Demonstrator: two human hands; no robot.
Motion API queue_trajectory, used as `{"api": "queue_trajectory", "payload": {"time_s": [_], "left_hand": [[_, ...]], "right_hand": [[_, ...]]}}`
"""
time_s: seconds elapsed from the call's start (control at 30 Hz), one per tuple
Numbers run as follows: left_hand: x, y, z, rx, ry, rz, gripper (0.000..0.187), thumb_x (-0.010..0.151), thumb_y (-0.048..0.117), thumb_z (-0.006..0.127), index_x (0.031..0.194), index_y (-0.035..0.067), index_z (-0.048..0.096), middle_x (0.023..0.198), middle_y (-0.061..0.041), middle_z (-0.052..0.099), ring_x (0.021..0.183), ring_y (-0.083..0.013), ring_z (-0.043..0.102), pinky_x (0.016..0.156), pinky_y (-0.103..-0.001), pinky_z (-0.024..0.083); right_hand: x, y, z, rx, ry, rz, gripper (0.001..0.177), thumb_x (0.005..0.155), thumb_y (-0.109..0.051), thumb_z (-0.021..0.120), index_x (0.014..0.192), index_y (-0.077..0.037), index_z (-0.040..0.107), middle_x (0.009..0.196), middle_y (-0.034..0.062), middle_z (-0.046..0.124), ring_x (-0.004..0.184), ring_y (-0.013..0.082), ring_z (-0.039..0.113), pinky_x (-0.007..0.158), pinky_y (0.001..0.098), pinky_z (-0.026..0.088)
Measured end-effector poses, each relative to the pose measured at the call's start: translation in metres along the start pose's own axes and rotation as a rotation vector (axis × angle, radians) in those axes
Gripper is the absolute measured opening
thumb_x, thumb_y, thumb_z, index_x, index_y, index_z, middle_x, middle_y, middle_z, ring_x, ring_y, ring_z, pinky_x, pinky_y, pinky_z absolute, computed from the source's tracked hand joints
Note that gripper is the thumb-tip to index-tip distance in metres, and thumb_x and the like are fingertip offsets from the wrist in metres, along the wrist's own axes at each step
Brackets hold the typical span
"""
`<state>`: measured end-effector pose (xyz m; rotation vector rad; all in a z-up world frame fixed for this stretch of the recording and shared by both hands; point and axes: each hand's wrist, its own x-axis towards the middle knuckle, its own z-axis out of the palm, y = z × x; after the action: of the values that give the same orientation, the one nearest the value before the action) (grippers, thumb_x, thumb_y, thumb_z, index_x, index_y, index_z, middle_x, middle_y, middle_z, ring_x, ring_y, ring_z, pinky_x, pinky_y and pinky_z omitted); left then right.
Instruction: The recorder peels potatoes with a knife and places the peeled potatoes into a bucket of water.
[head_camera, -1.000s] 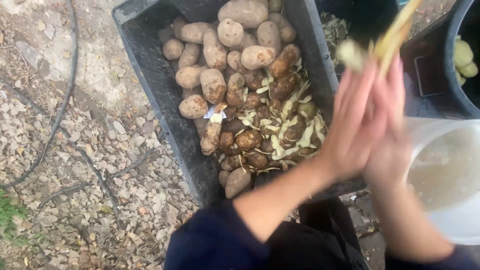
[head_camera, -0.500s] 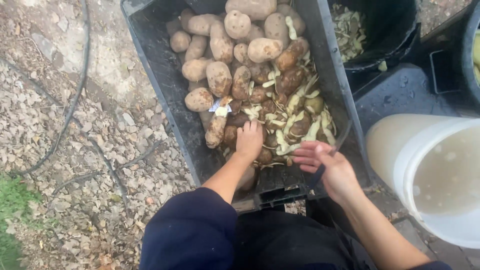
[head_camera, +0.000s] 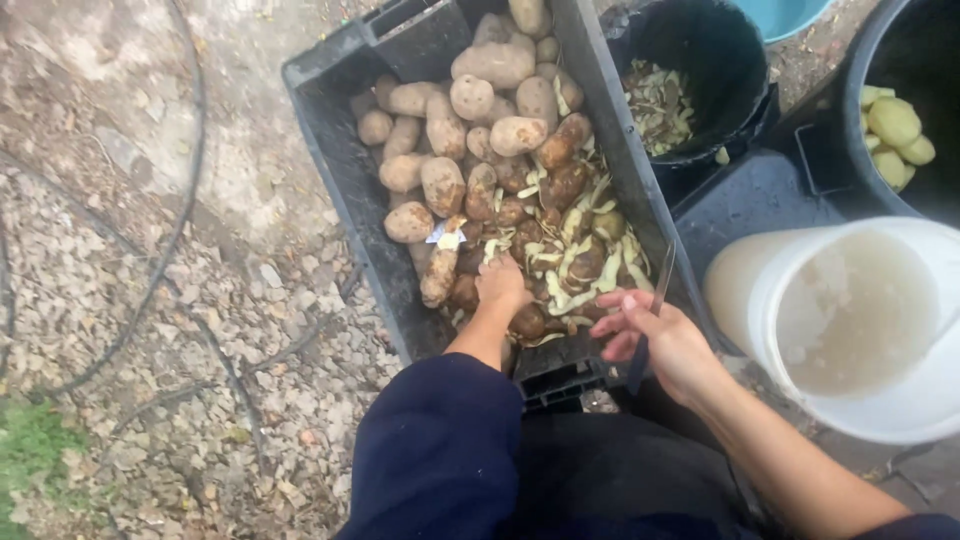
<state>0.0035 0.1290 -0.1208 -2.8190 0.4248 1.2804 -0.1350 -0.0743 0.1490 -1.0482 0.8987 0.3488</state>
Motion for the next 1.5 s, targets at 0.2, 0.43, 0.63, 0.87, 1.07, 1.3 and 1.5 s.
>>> {"api": "queue_trajectory", "payload": {"time_s": [0.2,0.43,0.63,0.87,1.07,1.3,1.5], "left_hand": [[-0.075,0.023,-0.02,-1.068,-0.024,0.064,0.076,0.077,0.034,0.08,0.146,0.02,0.049,0.111,-0.016,0.07,0.104,-0.0315,0.07,0.082,-0.042,0.059],[-0.278,0.052,-0.17,-2.044,-0.358,0.495,0.062,0.08,0.023,0.063,0.142,0.017,0.056,0.125,-0.018,0.066,0.108,-0.0314,0.068,0.081,-0.049,0.061],[-0.332,0.065,-0.212,-2.233,-0.442,0.568,0.046,0.086,0.04,0.066,0.129,0.021,0.069,0.118,-0.011,0.073,0.104,-0.0262,0.071,0.086,-0.043,0.059],[-0.326,0.056,-0.231,-2.016,-0.506,0.951,0.044,0.094,0.039,0.064,0.125,0.007,0.063,0.095,-0.028,0.07,0.08,-0.0373,0.071,0.06,-0.049,0.057],[-0.34,0.049,-0.249,-1.847,-0.513,1.178,0.047,0.092,0.039,0.059,0.12,0.001,0.06,0.081,-0.03,0.066,0.063,-0.0394,0.066,0.041,-0.052,0.052],[-0.35,0.046,-0.261,-1.855,-0.586,1.167,0.067,0.083,0.051,0.06,0.129,0.003,0.053,0.066,-0.026,0.051,0.06,-0.0364,0.059,0.039,-0.05,0.05],[-0.422,0.057,-0.288,-2.238,-0.475,0.687,0.034,0.084,0.041,0.066,0.102,0.012,0.068,0.084,-0.012,0.073,0.075,-0.0216,0.07,0.064,-0.031,0.054]], "right_hand": [[-0.016,0.002,-0.005,-0.347,0.112,-0.148,0.041,0.096,-0.027,0.067,0.126,0.001,0.063,0.064,0.0165,0.064,0.038,0.0236,0.057,0.039,0.0325,0.043],[-0.097,-0.057,0.017,-0.564,0.249,-0.368,0.021,0.096,-0.019,0.068,0.112,-0.007,0.074,0.06,0.013,0.066,0.051,0.0274,0.065,0.056,0.0353,0.048],[-0.153,-0.099,0.037,-0.741,0.139,-0.559,0.02,0.103,-0.028,0.059,0.105,-0.015,0.074,0.071,0.0061,0.072,0.071,0.0223,0.07,0.072,0.0371,0.056],[-0.21,-0.156,0.069,-1.374,0.111,-0.632,0.065,0.078,-0.063,0.075,0.11,-0.006,0.068,0.095,0.0174,0.075,0.093,0.0408,0.074,0.083,0.0539,0.056],[-0.218,-0.165,0.078,-1.637,0.13,-0.747,0.072,0.066,-0.08,0.077,0.091,-0.013,0.067,0.076,0.0062,0.075,0.079,0.0313,0.077,0.073,0.0441,0.06],[-0.221,-0.161,0.09,-1.632,0.138,-0.878,0.056,0.081,-0.072,0.067,0.079,-0.016,0.067,0.056,0.0017,0.066,0.059,0.025,0.073,0.06,0.0344,0.057],[-0.189,-0.132,0.082,-1.675,0.398,-1.289,0.057,0.097,-0.074,0.043,0.075,-0.023,0.056,0.06,-0.0059,0.056,0.058,0.015,0.065,0.055,0.0302,0.052]]}}
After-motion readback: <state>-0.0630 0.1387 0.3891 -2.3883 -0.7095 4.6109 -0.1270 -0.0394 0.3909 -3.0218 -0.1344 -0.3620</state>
